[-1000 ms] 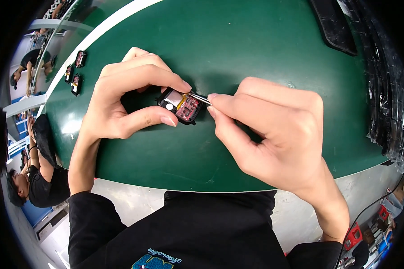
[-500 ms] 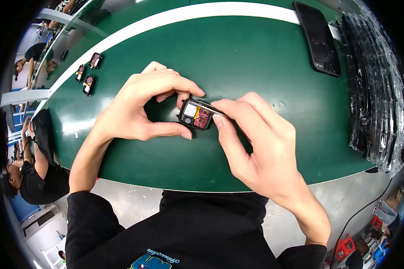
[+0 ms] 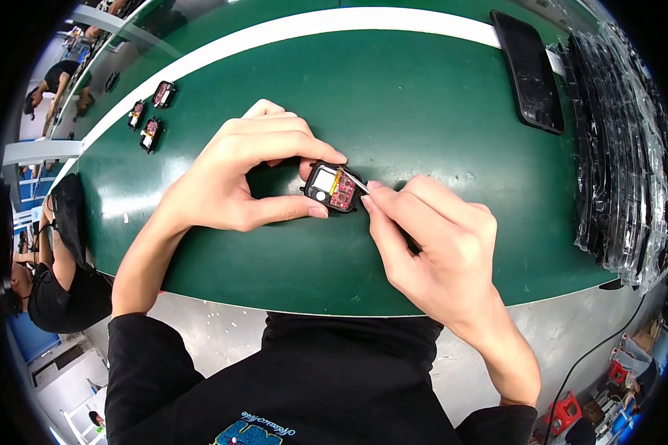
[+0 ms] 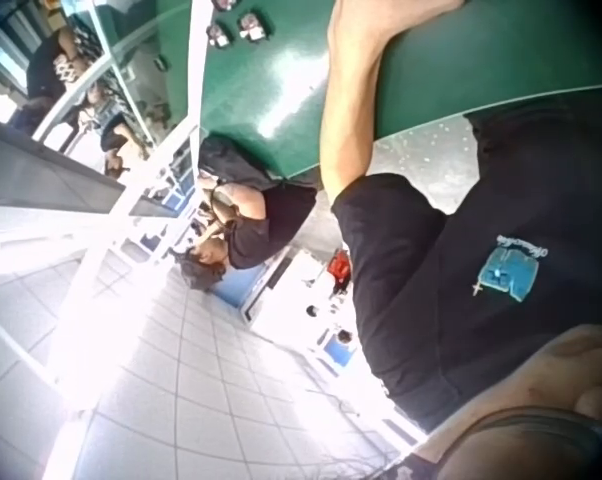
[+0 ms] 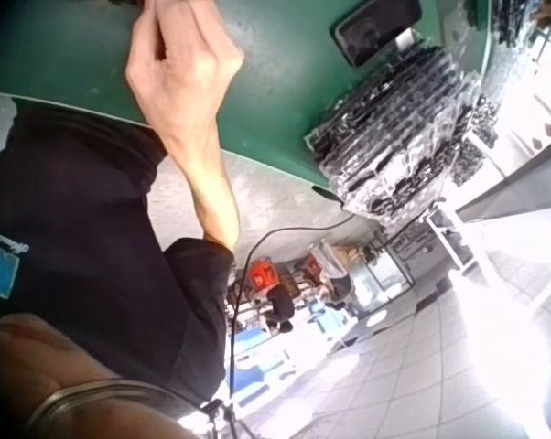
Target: Using tweezers to assemble or adjust a small electronic component inside a casing.
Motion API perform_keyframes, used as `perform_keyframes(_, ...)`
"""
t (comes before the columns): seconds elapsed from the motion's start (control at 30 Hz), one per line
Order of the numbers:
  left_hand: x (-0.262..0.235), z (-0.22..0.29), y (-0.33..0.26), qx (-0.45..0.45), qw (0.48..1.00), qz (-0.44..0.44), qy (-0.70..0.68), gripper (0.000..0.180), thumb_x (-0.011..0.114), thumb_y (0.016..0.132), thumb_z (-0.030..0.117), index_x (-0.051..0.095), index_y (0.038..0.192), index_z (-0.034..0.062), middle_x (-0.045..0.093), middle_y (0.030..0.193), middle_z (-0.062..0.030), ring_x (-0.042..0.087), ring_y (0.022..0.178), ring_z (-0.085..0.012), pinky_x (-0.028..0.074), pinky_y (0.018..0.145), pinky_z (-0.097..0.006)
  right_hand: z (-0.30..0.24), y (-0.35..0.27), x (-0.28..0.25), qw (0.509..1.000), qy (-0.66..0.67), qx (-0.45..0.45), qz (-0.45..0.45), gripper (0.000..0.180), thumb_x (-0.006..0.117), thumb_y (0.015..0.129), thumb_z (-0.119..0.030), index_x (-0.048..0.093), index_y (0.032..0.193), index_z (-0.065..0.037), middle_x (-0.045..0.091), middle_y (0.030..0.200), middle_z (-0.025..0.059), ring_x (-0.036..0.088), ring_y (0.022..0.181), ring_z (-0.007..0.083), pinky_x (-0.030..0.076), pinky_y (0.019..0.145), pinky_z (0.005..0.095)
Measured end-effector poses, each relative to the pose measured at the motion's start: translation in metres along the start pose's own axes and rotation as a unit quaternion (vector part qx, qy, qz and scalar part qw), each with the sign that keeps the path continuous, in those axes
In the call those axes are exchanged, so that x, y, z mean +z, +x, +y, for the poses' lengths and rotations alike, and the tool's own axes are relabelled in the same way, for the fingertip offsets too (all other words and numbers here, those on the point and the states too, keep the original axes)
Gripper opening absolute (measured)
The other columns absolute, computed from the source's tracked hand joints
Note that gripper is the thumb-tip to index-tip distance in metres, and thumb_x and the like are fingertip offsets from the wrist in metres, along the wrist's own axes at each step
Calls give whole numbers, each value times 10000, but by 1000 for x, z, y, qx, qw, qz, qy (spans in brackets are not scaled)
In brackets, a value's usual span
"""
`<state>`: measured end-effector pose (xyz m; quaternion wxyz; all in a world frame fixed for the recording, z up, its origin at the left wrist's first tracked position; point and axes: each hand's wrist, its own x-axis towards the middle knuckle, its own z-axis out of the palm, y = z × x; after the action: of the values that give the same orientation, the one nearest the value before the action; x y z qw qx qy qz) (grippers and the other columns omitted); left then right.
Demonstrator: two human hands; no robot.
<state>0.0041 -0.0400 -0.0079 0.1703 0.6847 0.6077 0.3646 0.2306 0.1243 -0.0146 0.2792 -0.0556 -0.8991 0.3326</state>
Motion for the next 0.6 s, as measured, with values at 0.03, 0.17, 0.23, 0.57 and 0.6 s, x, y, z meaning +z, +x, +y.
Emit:
perform_keyframes(0.03, 0, 0, 0, 0, 1000, 0, 1, 499, 1008, 790, 194, 832, 1244, 85, 720, 879, 17, 630, 790, -160, 417, 865, -334, 0, 0, 0, 1000, -2, -5, -3, 191, 874, 862, 104, 835, 1034, 33, 640, 720, 74, 577, 530, 157, 421, 483, 317)
perform_keyframes(0.17, -1, 2, -2, -7, 1000, 0, -2, 493, 999, 790, 182, 816, 1239, 93, 694, 870, 30, 630, 809, -146, 408, 866, -336, -4, 1, -3, 1000, -2, 3, -11, 160, 871, 877, 91, 828, 1020, 35, 649, 718, 68, 573, 528, 146, 425, 484, 310)
perform_keyframes(0.23, -1, 1, -2, -17, 1000, -2, -5, 494, 996, 791, 179, 806, 1240, 100, 680, 866, 36, 631, 817, -140, 404, 870, -336, -8, 2, -5, 999, 24, 31, 0, 158, 854, 908, 82, 819, 1055, 35, 692, 782, 72, 594, 565, 134, 456, 514, 298)
perform_keyframes(0.57, -2, 1, -1, -6, 1000, -26, -6, 631, 987, 812, 231, 705, 1368, 131, 691, 992, 36, 640, 903, -144, 399, 965, -357, -12, 15, -1, 996, 30, 47, -75, 527, 941, 843, -114, 739, 1324, -37, 679, 984, 95, 723, 767, 250, 569, 654, 366)
perform_keyframes(0.6, -5, 5, 2, -21, 999, -41, -12, 657, 984, 790, 209, 691, 1371, 125, 697, 1009, 33, 598, 863, -161, 404, 985, -360, -11, 15, -2, 995, 15, 54, -78, 553, 946, 841, -130, 732, 1344, -45, 671, 977, 88, 713, 747, 254, 565, 640, 373)
